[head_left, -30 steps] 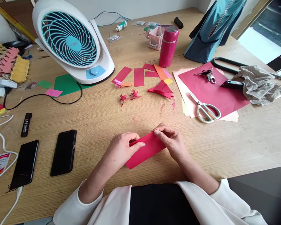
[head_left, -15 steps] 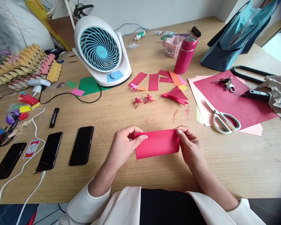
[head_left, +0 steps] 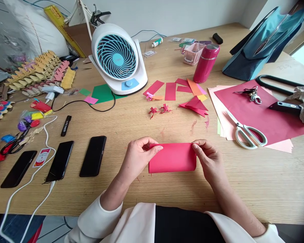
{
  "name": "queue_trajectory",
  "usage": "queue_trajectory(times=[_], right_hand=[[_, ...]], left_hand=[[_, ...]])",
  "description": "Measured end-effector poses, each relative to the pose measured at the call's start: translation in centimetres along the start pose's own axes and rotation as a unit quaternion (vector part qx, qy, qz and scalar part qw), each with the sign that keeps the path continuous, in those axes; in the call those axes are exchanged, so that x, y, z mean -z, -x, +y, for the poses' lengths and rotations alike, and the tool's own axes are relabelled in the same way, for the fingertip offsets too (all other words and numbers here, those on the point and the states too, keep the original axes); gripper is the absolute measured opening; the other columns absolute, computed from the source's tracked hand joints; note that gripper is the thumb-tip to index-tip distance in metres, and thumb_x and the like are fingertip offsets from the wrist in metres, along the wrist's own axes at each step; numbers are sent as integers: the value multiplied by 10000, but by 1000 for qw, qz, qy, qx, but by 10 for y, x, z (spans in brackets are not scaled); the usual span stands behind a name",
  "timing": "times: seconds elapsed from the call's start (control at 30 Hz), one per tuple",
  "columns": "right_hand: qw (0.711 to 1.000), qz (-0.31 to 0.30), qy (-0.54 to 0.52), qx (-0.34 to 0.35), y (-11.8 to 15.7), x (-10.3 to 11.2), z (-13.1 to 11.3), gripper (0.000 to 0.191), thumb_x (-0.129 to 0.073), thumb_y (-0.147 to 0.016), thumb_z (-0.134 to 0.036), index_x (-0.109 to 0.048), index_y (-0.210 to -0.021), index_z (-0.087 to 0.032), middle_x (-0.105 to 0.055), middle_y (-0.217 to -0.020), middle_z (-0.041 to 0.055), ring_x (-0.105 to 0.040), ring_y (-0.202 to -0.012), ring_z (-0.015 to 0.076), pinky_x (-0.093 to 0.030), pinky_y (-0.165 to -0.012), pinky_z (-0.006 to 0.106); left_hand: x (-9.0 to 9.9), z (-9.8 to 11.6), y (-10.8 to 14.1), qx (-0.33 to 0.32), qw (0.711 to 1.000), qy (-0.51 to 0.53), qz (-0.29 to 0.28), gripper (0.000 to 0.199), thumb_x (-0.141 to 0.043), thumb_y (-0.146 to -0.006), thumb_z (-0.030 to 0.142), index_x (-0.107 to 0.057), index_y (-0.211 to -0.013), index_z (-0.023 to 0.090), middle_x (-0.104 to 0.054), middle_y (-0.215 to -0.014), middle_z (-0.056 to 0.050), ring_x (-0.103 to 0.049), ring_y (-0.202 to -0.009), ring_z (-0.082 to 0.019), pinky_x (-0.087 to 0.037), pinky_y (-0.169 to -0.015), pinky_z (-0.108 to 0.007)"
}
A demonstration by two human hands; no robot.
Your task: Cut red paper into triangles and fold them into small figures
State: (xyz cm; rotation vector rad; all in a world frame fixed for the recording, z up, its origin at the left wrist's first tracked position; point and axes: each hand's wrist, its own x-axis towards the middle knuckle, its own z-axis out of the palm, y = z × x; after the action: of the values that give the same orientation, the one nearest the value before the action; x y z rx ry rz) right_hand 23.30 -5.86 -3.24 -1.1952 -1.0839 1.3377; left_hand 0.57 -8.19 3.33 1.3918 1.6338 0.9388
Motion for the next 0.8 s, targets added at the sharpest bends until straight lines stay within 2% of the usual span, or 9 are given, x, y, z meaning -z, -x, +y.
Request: queue_trajectory(times=[0.4,0.57,0.63,0.8], right_hand=[[999,-17,37,-1,-2,5,2,218,-695,-849,-428,-652,-836,-215,-568,-762,12,-466,-695,151,-388,-622,265],[994,-20,104,19,-2,7,1,211,-636,-885,-427,-629,-847,-220,-577,-755,14,-479,-670,158,-390,-612,283],[983,-23,178,39,-2,8,0,190,-598,-909,-397,-623,-849,-219,-586,-752,12,-486,-662,158,-392,-626,291],[929,-28,352,110,-5,10,3,141,-556,-912,-296,-609,-806,-218,-613,-759,19,-526,-674,172,-387,-638,304]], left_hand=[[-2,-5,-4,11,1000,24,-14,197,-725,-791,340,-698,-742,150,-631,-656,8,-526,-629,-112,-400,-587,-221],[-3,-13,-7,10,999,26,-33,216,-688,-815,356,-675,-755,149,-596,-655,11,-491,-615,-108,-388,-583,-225],[-5,-17,-9,7,999,16,-39,219,-674,-821,357,-660,-743,152,-572,-645,18,-478,-610,-106,-378,-580,-223],[-15,-34,-17,-7,997,-64,-35,202,-629,-841,329,-624,-722,166,-582,-666,20,-495,-631,-112,-376,-596,-224]])
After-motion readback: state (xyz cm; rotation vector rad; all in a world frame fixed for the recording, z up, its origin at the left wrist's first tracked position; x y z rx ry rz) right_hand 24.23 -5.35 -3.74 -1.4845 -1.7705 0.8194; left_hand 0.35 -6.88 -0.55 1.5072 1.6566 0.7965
